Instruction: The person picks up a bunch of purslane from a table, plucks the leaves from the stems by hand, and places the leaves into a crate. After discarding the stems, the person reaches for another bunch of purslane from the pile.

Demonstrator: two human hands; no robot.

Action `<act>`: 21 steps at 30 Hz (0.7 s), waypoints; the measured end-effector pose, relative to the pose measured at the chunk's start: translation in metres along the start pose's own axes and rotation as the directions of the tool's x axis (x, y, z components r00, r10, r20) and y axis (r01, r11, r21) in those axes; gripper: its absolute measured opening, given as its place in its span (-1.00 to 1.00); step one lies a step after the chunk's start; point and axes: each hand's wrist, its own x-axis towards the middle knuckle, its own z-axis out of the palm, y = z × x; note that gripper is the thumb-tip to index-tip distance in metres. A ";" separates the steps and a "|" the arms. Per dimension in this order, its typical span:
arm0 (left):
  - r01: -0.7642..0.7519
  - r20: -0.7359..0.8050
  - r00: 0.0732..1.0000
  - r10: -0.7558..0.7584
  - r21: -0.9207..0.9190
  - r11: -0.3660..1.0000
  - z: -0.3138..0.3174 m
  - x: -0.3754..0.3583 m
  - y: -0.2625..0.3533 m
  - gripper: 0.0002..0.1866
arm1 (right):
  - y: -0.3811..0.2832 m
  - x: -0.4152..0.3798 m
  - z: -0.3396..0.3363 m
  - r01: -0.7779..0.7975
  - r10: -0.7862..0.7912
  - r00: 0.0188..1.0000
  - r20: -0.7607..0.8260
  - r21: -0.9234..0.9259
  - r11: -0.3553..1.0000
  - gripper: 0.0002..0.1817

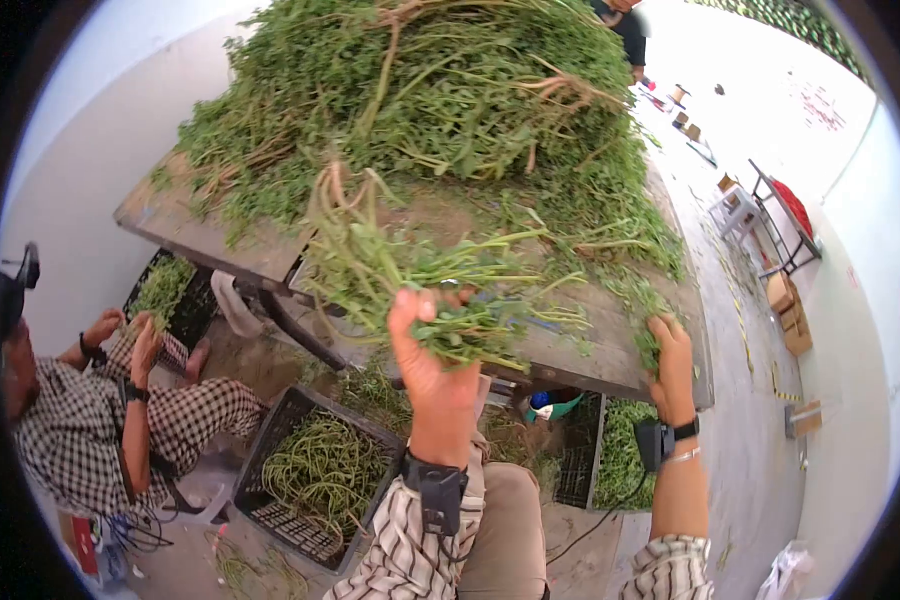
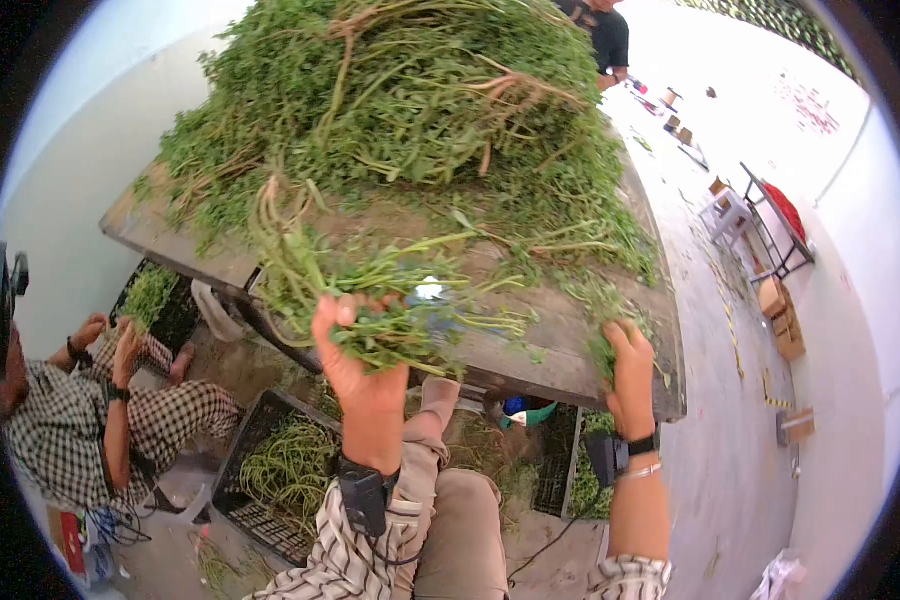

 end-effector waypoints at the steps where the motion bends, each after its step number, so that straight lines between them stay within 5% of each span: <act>1: -0.026 0.025 0.999 0.026 -0.015 1.000 0.007 -0.004 -0.002 -0.72 | 0.005 -0.005 0.000 0.007 -0.007 1.000 0.024 -0.002 1.000 -0.77; 3: -0.053 0.102 0.993 0.055 -0.026 0.998 0.002 0.000 -0.004 -0.75 | 0.016 -0.010 0.000 -0.025 0.043 0.993 -0.110 0.160 0.987 -0.75; 5: -0.058 0.194 0.979 0.065 -0.046 0.997 -0.001 0.001 -0.007 -0.80 | 0.033 -0.001 -0.006 0.004 0.007 0.997 -0.073 0.154 0.988 -0.75; 10: -0.087 0.129 0.988 0.085 0.006 0.996 0.008 -0.010 -0.006 -0.82 | 0.024 -0.004 0.000 0.002 0.017 0.990 -0.142 0.128 0.992 -0.75; 13: -0.148 0.041 0.988 0.146 0.058 0.987 0.014 -0.018 -0.001 -0.82 | 0.030 0.001 0.000 0.049 -0.026 0.990 -0.138 0.162 0.986 -0.72; 17: -0.245 -0.054 0.964 0.262 0.212 0.946 -0.006 -0.025 0.012 -0.83 | 0.037 0.008 -0.007 0.118 -0.122 0.980 -0.159 -0.036 0.992 -0.63; 18: -0.222 -0.156 0.949 0.273 0.286 0.932 -0.023 -0.033 0.028 -0.82 | 0.029 0.005 -0.003 0.035 -0.026 0.991 -0.131 0.069 0.997 -0.59; 21: -0.235 -0.330 0.869 0.370 0.381 0.894 -0.040 -0.043 0.053 -0.78 | 0.033 0.011 -0.001 0.063 -0.062 0.984 -0.170 -0.001 0.998 -0.57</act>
